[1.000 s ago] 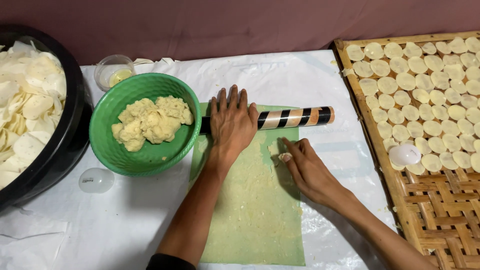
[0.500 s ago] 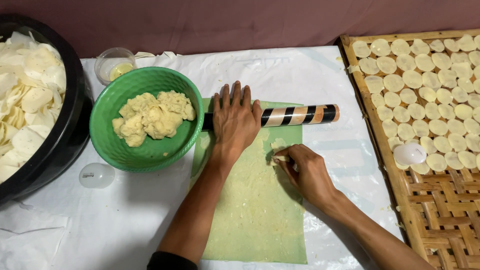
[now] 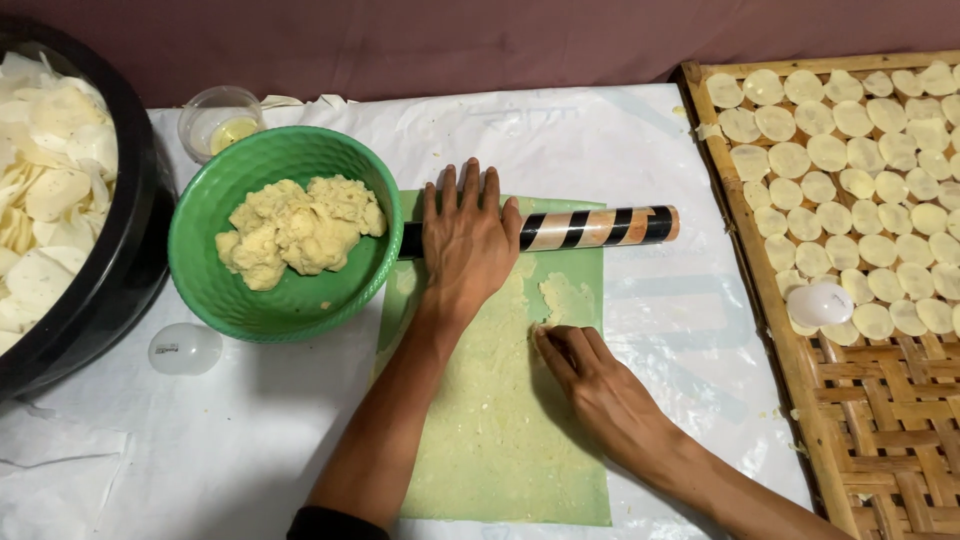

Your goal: Rolling dough thin on a mat using a rolling pin to prepare snack crackers.

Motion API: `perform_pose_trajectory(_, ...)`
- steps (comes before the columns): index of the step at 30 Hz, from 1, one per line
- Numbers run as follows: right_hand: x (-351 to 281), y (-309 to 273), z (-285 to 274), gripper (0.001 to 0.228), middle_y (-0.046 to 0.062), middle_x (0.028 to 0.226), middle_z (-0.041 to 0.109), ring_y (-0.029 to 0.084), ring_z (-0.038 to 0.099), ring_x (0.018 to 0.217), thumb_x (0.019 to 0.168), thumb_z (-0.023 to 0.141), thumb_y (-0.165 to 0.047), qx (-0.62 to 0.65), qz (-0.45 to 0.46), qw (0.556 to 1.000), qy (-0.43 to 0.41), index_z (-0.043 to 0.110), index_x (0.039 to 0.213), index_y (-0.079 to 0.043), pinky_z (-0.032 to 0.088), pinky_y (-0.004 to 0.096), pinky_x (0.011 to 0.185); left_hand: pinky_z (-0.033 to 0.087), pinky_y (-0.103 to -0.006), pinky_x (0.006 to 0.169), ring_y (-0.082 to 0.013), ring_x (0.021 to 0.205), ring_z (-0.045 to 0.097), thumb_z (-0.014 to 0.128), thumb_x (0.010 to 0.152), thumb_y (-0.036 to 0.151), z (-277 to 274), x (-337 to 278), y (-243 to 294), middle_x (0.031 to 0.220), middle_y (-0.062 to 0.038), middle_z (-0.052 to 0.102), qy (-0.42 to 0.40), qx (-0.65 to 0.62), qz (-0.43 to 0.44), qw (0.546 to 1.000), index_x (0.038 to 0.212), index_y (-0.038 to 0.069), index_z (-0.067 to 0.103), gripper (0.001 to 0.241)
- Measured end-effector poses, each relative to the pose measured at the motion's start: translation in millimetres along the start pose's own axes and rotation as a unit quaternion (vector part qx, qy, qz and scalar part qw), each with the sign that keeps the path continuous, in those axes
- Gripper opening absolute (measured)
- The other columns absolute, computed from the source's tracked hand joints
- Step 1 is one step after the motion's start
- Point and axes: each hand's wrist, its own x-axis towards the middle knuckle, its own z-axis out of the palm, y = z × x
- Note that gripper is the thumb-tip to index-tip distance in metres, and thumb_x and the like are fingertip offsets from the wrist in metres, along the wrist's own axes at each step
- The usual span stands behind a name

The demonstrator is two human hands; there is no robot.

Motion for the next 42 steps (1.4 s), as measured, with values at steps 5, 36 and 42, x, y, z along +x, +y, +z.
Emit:
perform_pose_trajectory(5,11.2,7.5,-6.7,0.036,0.019,0.112,0.065,0.030,0.071,0.079,0.096,0.059,-0.006,0.126,0.056,0.989,0.055,0.056,0.132,-0.001,0.064,0.039,0.062,0.038,-0.0604,0.112,-0.0426,0.134,0.054,0.040,0.107,0.038,-1.2,-0.8,1.0,0.144,-0.020,0.061,0.001,0.001,0.001,1.000,0.137,0.003,0.064,0.053)
perform_pose_trajectory(36,40.2,6.2,8.4,0.009,0.009,0.089,0.066,0.024,0.059,0.091,0.095,0.064,-0.015,0.034,0.000,0.997,0.067,0.072,0.095,-0.010,0.053,0.033,0.079,0.036,-0.0635,0.110,-0.0469,0.131,0.057,0.042,0.105,0.039,14.8,4.0,0.7,0.136,-0.024,0.065,0.033,-0.035,-0.028,0.998,0.131,0.001,0.067,0.053)
perform_pose_trajectory(42,38.3,8.5,7.3,0.010,0.006,0.085,0.066,0.022,0.060,0.085,0.090,0.071,-0.020,-0.037,-0.083,0.990,0.109,0.074,0.084,-0.012,0.053,0.030,0.068,0.037,-0.0639,0.110,-0.0475,0.130,0.057,0.043,0.104,0.039,15.6,3.1,0.9,0.135,-0.024,0.065,0.040,-0.038,-0.027,0.998,0.131,0.001,0.068,0.053)
